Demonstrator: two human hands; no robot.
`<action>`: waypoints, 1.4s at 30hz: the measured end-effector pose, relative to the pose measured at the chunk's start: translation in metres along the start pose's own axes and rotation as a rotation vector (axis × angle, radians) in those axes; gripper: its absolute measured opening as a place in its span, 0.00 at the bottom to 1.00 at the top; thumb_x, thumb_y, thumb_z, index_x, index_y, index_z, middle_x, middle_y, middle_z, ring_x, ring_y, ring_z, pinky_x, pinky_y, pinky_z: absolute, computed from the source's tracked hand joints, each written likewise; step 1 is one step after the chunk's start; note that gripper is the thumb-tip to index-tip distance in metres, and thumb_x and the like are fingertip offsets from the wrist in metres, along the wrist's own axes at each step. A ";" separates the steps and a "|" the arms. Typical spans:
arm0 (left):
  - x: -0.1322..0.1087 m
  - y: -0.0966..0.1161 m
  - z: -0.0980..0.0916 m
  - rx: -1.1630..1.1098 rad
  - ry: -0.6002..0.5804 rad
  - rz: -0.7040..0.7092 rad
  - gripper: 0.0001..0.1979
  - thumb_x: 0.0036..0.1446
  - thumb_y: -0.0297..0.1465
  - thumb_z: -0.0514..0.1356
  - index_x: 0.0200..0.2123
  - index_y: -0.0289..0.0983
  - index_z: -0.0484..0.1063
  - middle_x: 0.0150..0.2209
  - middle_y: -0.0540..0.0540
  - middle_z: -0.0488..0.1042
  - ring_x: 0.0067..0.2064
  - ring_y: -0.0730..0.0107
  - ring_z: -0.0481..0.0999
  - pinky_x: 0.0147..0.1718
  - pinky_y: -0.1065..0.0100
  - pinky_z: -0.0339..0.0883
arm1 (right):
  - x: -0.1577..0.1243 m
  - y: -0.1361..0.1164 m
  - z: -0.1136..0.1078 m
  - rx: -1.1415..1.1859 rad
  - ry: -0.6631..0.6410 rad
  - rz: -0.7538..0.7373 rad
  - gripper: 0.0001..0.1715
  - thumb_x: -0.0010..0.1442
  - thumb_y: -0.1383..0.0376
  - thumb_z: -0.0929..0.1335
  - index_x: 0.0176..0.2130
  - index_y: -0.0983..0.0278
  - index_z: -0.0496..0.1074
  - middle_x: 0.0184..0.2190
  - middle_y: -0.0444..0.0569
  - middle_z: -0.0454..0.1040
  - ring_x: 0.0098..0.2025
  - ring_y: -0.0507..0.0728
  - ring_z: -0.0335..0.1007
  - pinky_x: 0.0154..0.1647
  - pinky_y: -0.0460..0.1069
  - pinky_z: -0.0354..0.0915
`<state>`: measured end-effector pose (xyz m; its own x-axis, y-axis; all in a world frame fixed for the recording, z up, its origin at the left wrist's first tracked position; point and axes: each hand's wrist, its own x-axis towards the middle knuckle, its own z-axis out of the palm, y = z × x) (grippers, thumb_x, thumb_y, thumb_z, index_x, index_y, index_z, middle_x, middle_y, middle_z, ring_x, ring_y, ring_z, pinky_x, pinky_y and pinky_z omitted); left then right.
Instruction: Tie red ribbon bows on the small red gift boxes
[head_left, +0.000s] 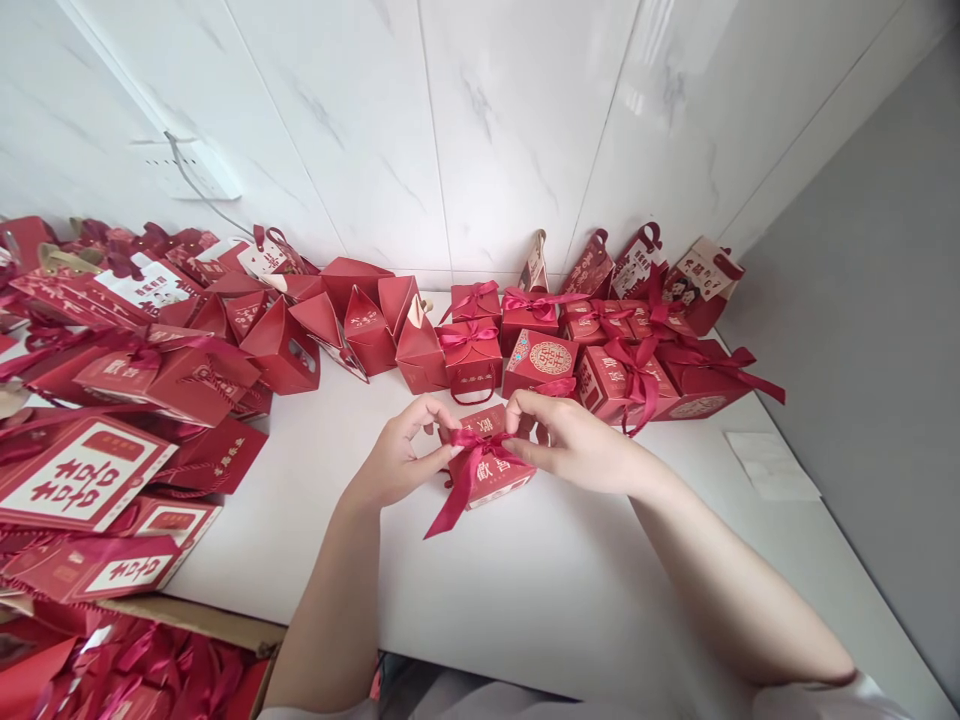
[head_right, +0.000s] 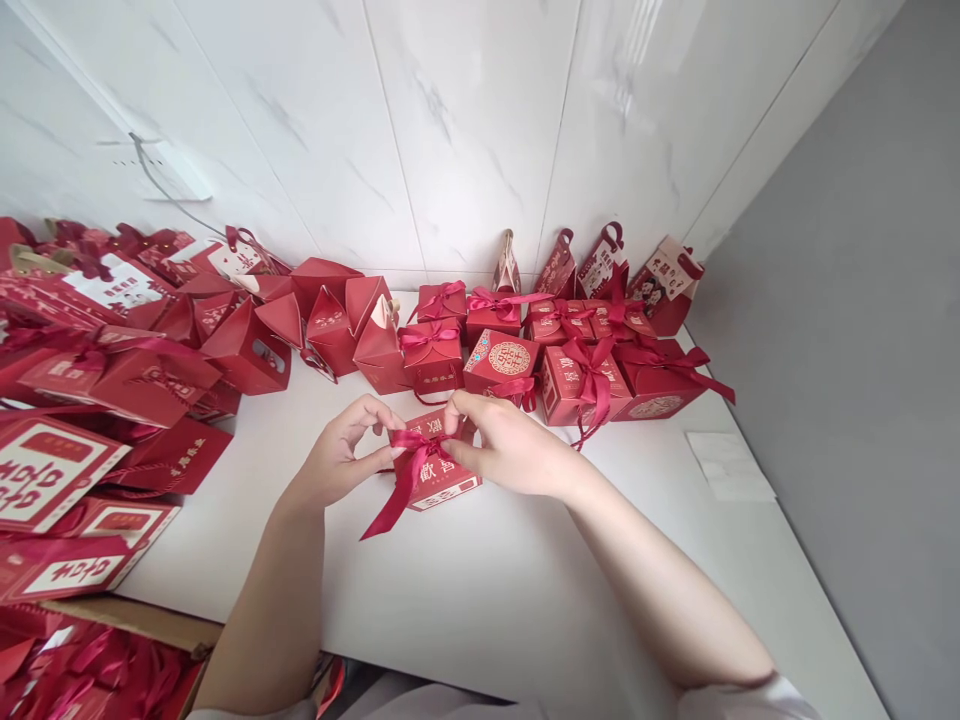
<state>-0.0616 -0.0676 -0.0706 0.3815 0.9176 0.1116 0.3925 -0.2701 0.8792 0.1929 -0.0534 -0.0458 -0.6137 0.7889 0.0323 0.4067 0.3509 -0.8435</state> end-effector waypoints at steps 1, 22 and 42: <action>0.000 0.000 -0.001 -0.055 -0.023 -0.021 0.07 0.60 0.30 0.60 0.39 0.40 0.64 0.37 0.48 0.73 0.37 0.69 0.71 0.40 0.65 0.63 | 0.000 0.001 0.000 0.015 -0.010 0.022 0.03 0.63 0.65 0.65 0.39 0.60 0.64 0.29 0.40 0.68 0.27 0.51 0.62 0.29 0.46 0.59; 0.005 0.000 0.008 -0.302 0.003 -0.280 0.09 0.59 0.36 0.63 0.36 0.40 0.65 0.24 0.56 0.68 0.18 0.81 0.62 0.17 0.76 0.54 | 0.015 0.021 0.008 0.548 -0.167 0.007 0.11 0.64 0.59 0.70 0.43 0.62 0.70 0.30 0.40 0.66 0.28 0.49 0.60 0.29 0.46 0.58; 0.002 0.009 0.021 0.112 0.057 -0.164 0.10 0.58 0.38 0.63 0.31 0.40 0.80 0.26 0.52 0.77 0.26 0.73 0.69 0.26 0.72 0.63 | 0.021 0.026 0.018 0.666 -0.136 0.054 0.10 0.64 0.61 0.69 0.44 0.62 0.67 0.24 0.38 0.67 0.26 0.49 0.64 0.27 0.45 0.57</action>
<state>-0.0395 -0.0746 -0.0726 0.2578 0.9662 -0.0005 0.5371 -0.1429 0.8313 0.1779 -0.0366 -0.0772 -0.7013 0.7111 -0.0499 -0.0373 -0.1064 -0.9936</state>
